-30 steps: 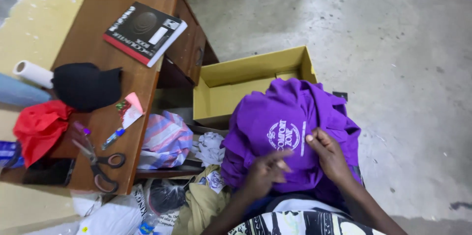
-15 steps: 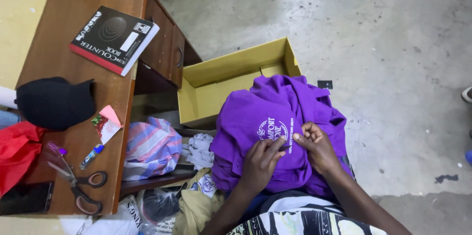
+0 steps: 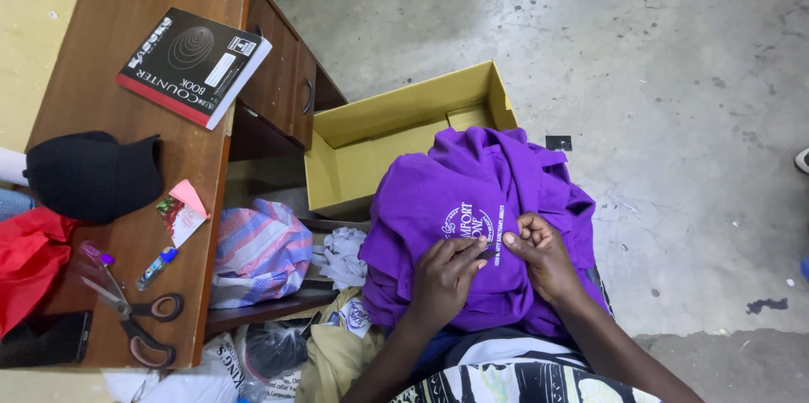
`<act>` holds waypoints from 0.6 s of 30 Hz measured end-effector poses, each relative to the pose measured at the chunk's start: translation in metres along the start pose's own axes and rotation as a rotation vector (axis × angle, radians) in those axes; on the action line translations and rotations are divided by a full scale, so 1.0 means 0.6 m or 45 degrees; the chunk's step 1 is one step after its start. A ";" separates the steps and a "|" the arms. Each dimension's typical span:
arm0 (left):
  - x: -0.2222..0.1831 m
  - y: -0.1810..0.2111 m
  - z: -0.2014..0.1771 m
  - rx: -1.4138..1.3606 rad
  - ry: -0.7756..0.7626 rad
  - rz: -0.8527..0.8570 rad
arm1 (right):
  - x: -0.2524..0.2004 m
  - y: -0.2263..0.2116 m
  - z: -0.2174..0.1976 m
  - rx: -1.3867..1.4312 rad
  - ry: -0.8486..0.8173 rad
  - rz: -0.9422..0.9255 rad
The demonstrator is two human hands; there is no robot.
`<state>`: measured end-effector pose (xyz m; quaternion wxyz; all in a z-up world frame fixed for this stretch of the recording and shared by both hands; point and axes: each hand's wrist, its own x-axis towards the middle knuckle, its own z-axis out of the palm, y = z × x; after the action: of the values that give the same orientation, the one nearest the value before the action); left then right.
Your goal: Inspecting and folding purple shirts from a cardboard box
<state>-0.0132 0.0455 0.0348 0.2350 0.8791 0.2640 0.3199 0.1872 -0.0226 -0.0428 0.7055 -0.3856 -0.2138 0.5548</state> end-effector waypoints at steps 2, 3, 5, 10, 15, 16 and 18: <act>0.002 0.004 -0.005 -0.023 0.016 -0.006 | -0.001 0.000 0.001 0.004 0.000 0.007; 0.003 0.005 -0.008 -0.079 0.008 -0.014 | 0.000 0.001 0.000 0.018 -0.006 0.008; 0.005 0.006 -0.011 -0.135 -0.003 -0.022 | 0.001 0.004 -0.002 0.036 -0.010 0.009; 0.006 0.007 -0.012 -0.157 -0.003 -0.050 | 0.003 0.009 -0.008 0.033 0.005 0.024; 0.013 0.006 -0.019 -0.197 -0.020 -0.024 | 0.001 0.004 -0.003 0.029 0.002 0.032; 0.013 0.005 -0.020 -0.204 -0.043 -0.017 | 0.000 0.000 0.000 0.015 -0.002 0.038; 0.015 0.008 -0.020 -0.221 -0.023 -0.028 | 0.000 0.001 0.000 0.010 -0.004 0.042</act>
<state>-0.0136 0.0503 0.0498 0.3163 0.8552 0.2426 0.3312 0.1869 -0.0223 -0.0436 0.6975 -0.3856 -0.2064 0.5676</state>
